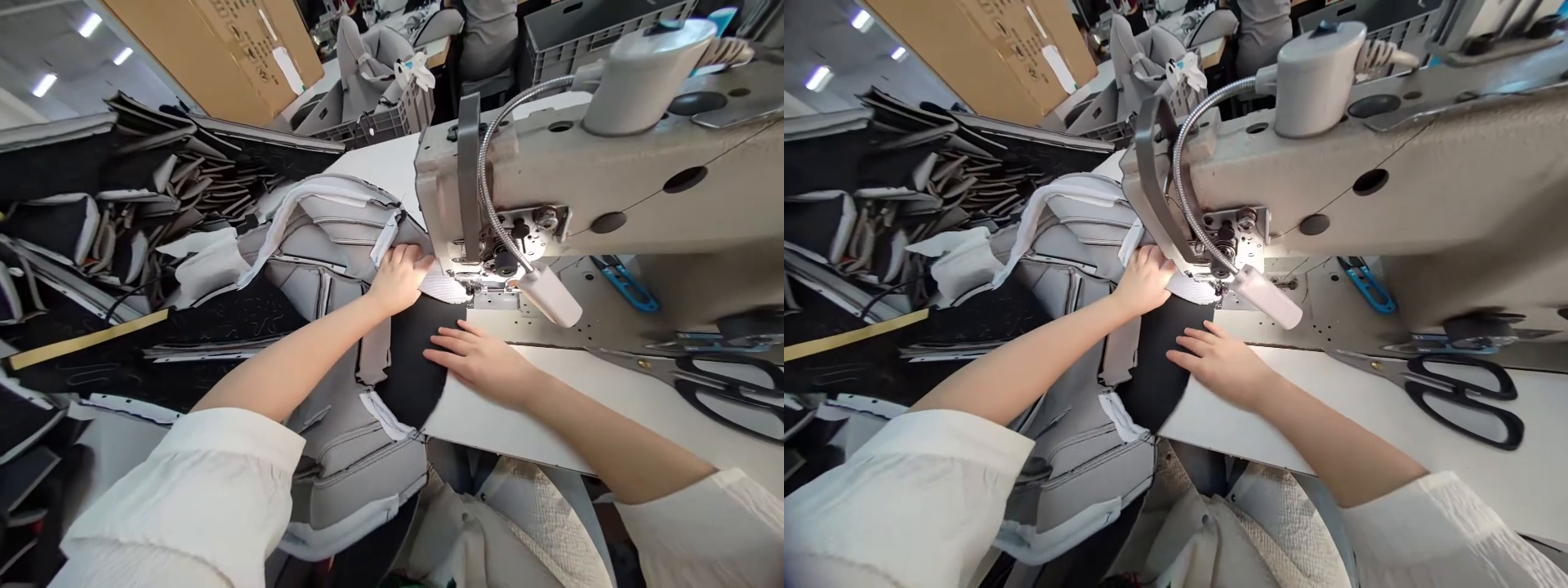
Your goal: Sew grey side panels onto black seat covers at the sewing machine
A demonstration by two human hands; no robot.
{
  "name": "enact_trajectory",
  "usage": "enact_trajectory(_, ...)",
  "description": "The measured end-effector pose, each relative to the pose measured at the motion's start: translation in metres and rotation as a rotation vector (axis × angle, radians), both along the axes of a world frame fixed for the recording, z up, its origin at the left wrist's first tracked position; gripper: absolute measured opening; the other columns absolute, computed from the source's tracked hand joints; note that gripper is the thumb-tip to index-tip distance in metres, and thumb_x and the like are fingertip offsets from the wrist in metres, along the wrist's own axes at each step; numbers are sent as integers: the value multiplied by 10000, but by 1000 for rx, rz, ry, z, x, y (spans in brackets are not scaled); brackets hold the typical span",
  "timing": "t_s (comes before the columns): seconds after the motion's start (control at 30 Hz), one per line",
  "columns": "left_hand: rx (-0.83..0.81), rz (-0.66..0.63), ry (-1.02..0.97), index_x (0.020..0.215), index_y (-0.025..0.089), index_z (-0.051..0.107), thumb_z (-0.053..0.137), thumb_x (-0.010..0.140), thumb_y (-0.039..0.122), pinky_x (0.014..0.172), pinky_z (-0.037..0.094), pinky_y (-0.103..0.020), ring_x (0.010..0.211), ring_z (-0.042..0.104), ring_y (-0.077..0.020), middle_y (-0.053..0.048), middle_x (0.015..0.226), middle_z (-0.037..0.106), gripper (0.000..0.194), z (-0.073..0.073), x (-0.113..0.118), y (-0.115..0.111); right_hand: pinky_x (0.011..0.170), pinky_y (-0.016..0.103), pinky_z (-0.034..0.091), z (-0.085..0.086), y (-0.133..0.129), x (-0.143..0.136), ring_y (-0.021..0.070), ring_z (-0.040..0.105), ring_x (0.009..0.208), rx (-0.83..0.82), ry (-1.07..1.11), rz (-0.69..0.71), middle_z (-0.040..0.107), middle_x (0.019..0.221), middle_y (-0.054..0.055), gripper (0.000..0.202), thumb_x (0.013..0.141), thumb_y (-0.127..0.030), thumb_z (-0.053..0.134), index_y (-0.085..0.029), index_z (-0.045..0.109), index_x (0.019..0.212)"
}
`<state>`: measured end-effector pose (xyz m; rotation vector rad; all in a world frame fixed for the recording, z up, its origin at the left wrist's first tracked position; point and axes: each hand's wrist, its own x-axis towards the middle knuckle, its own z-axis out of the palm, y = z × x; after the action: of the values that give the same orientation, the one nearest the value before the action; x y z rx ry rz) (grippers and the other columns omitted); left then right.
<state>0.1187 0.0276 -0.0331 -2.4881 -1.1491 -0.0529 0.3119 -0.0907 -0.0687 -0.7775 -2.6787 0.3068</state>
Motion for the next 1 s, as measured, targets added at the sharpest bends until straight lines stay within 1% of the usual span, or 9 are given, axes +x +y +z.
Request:
enact_trajectory(0.1,-11,-42,45,1174,149,559,391,825,101,839,366,-466,1039,453,-336,-182,1113,524,390,1,0,5,1082,474,295,4,7,9,249,385,1311,7,-33,-69,479,1370,140,459,941,-103,305,-182,437,1374)
enact_trajectory(0.2,-7,-121,120,1135,147,584,351,875,108,852,374,-437,1015,475,-308,-162,1083,550,351,4,0,6,1087,498,272,15,8,14,259,340,1339,-95,-111,-7,435,1413,115,503,881,-55,368,-214,468,1349)
enact_trajectory(0.3,-11,-199,182,1084,150,612,358,901,125,829,402,-394,963,499,-278,-134,1012,574,314,8,-1,7,1062,576,259,25,1,11,324,295,1354,-212,-150,83,358,1457,140,566,782,-217,599,-250,480,1334)
enact_trajectory(0.37,-38,-255,208,1062,172,627,379,903,130,813,416,-381,933,509,-261,-114,984,584,297,12,-3,10,1058,607,237,26,-4,2,352,334,1328,-183,-132,69,390,1429,176,595,750,-318,656,-216,500,1315)
enact_trajectory(0.47,-91,-317,218,1086,181,627,386,888,87,826,430,-355,933,516,-235,-98,997,589,326,16,-9,16,1085,521,269,19,-3,-16,285,477,1232,1,-70,52,538,1302,162,355,891,-186,477,-156,568,1233)
enact_trajectory(0.53,-124,-347,205,1127,174,617,380,871,44,859,429,-332,967,515,-220,-94,1037,588,373,18,-13,19,1065,457,341,11,3,-26,256,506,1207,61,-27,44,575,1266,128,362,927,-108,365,-148,581,1215)
enact_trajectory(0.6,-156,-370,202,1167,191,608,380,858,19,876,426,-318,985,513,-209,-85,1054,590,421,19,-14,21,1043,438,386,3,8,-29,261,491,1225,46,7,-7,570,1281,108,363,932,-109,357,-145,583,1214)
enact_trajectory(0.77,-203,-411,246,1265,292,554,395,866,22,842,429,-330,954,533,-213,-59,987,624,507,16,-8,19,1071,433,371,-4,3,-12,253,479,1240,20,25,-20,576,1274,113,383,878,-62,401,-111,586,1209)
enact_trajectory(1.0,-306,-516,218,1261,361,540,402,925,123,811,428,-285,999,559,-176,-20,1168,621,434,29,7,7,1093,472,341,-2,-20,10,309,411,1287,-49,-12,-8,499,1343,169,580,699,-66,541,-33,520,1278)
